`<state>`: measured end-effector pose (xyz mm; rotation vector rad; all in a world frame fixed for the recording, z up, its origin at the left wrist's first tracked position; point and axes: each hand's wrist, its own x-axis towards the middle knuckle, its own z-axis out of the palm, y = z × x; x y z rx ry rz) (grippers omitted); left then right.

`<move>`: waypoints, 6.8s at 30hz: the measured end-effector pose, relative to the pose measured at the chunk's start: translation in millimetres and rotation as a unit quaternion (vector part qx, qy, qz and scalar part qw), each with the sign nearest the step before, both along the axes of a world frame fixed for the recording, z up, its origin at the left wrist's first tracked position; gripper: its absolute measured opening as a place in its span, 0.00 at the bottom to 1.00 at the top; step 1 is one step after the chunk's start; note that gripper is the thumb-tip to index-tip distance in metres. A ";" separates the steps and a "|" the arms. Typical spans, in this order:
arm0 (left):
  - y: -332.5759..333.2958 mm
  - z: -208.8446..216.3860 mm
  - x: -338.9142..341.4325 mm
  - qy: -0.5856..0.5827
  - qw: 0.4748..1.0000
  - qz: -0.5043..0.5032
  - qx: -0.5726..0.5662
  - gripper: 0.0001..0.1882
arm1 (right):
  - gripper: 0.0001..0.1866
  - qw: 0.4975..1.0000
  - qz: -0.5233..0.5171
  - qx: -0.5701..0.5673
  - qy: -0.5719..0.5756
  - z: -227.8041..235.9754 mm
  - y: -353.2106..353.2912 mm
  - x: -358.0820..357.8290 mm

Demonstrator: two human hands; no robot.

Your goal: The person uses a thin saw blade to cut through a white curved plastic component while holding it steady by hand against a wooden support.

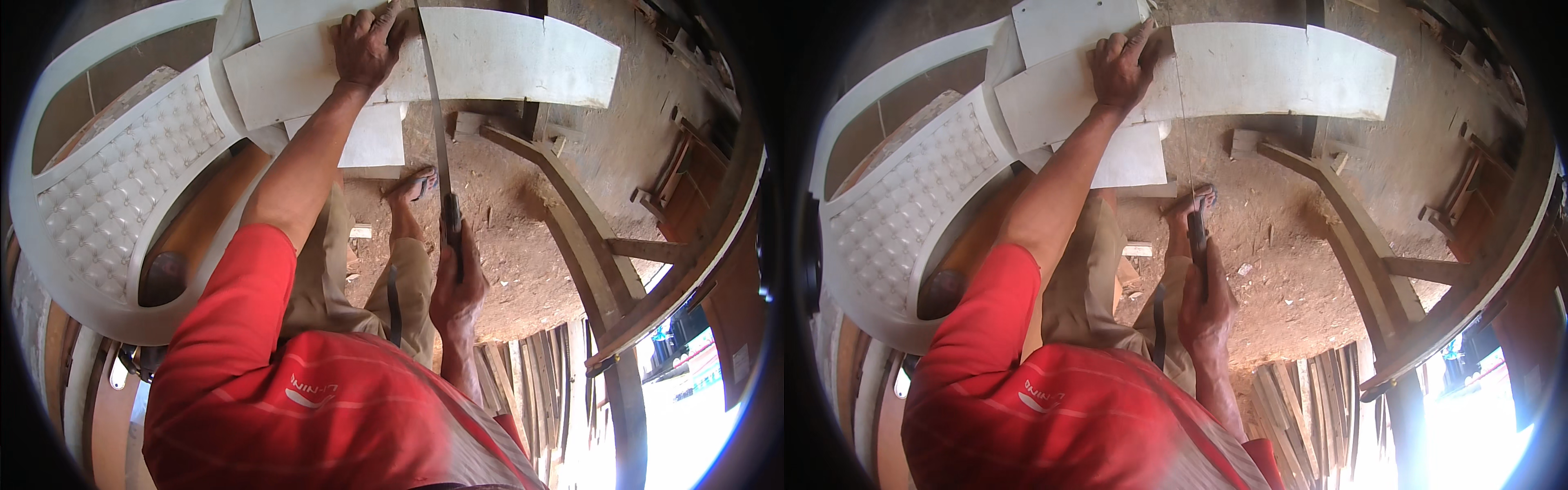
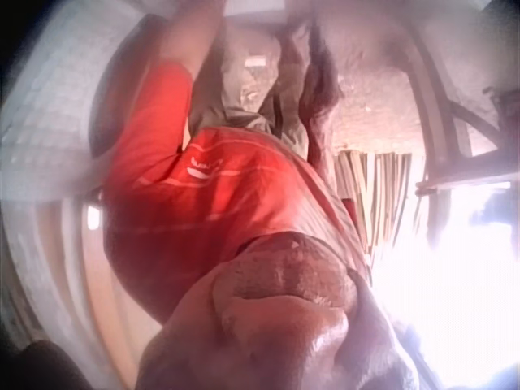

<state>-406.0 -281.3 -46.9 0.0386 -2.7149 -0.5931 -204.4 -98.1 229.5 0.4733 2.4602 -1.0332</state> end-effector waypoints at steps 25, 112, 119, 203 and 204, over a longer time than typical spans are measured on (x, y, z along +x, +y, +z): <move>-4.4 -8.7 -3.8 0.012 0.999 -0.013 -0.036 0.22 | 0.22 0.994 -0.057 -0.066 -0.070 -68.5 -32.1 -101.8; 6.3 14.5 -6.7 -0.007 0.999 0.027 -0.021 0.21 | 0.20 0.999 0.003 -0.006 0.034 9.1 -4.6 -39.1; 4.1 13.2 -8.0 -0.010 1.000 0.007 0.027 0.21 | 0.21 0.999 -0.026 -0.038 -0.028 -45.3 -29.1 -104.5; 2.9 -16.0 -5.3 0.009 0.999 0.010 -0.042 0.18 | 0.21 0.988 -0.032 -0.091 0.117 17.9 -0.5 -44.8; 3.9 -16.6 -2.9 -0.002 1.000 0.010 -0.027 0.18 | 0.21 0.989 -0.025 -0.087 0.115 22.4 1.7 -38.9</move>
